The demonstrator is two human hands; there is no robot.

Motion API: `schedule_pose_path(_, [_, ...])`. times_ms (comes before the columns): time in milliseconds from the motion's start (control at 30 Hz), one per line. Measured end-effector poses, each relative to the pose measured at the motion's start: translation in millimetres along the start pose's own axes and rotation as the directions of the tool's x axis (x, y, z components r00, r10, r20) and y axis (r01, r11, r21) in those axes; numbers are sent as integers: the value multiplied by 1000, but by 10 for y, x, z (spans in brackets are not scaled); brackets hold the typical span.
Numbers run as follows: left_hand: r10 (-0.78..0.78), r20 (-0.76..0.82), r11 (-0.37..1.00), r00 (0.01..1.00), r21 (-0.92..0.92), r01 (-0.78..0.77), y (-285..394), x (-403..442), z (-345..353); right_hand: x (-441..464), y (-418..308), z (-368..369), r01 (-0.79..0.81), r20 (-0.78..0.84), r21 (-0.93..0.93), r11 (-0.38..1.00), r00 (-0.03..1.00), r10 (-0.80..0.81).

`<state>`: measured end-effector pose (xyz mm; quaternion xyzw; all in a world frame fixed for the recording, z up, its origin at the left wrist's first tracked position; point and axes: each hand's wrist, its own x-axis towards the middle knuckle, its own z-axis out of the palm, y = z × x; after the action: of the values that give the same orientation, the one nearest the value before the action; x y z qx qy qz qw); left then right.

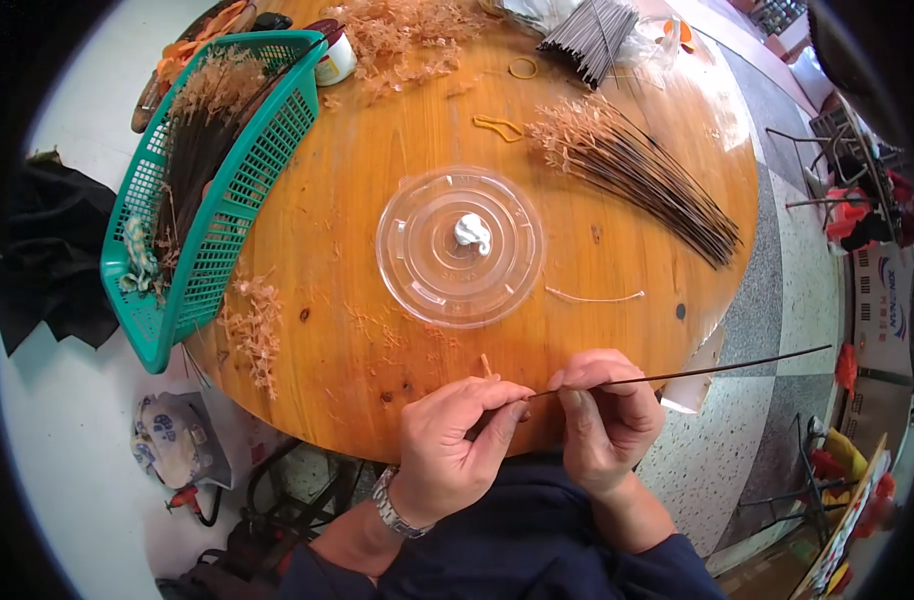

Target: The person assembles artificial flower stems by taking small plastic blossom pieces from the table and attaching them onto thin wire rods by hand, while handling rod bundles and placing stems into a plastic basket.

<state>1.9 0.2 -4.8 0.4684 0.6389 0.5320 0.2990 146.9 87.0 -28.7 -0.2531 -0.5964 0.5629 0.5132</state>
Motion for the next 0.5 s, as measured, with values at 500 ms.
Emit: schedule_pose_path(500, [-17, -44, 998, 999, -67, 14, 14, -10, 30, 33, -80, -28, -188, 33, 16, 982, 982, 187])
